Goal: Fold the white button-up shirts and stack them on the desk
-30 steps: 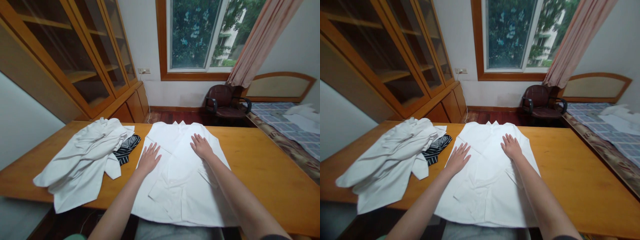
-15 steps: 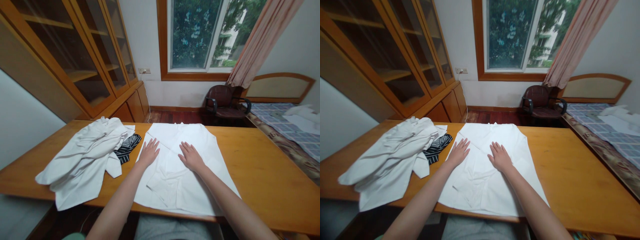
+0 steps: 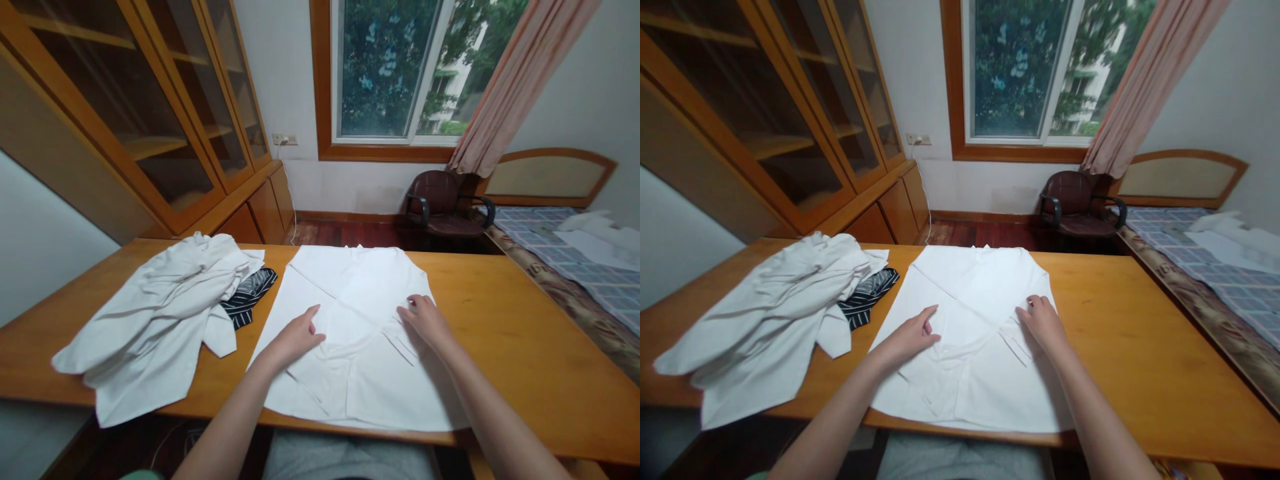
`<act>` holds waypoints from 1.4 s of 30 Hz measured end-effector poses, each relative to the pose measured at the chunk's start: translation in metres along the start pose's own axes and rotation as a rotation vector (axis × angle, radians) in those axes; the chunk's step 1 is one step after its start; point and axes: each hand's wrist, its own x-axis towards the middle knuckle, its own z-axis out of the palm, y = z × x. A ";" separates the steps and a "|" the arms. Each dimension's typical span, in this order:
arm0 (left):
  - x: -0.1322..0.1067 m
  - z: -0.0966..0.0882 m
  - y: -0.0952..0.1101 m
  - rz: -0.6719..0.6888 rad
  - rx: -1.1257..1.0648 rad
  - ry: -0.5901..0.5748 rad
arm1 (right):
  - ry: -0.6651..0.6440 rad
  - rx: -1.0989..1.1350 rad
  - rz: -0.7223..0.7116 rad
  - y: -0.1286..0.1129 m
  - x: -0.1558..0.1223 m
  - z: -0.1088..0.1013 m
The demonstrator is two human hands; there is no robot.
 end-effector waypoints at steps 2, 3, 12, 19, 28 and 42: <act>-0.002 -0.003 0.000 -0.021 -0.047 -0.093 | -0.093 0.018 0.083 0.002 0.000 -0.003; -0.003 -0.004 0.002 -0.019 -0.076 -0.117 | -0.136 0.037 0.125 0.000 0.000 -0.005; -0.006 -0.022 0.032 0.055 -0.689 0.026 | -0.467 0.860 0.242 -0.032 -0.007 -0.048; -0.005 -0.027 0.006 -0.008 -0.652 0.006 | -0.535 0.796 0.186 -0.038 -0.030 -0.032; -0.015 -0.016 -0.008 -0.060 -0.410 -0.127 | -0.559 0.136 0.067 -0.056 -0.043 -0.024; -0.022 -0.014 -0.005 0.043 -0.420 -0.225 | -0.814 0.820 0.051 -0.042 -0.049 -0.046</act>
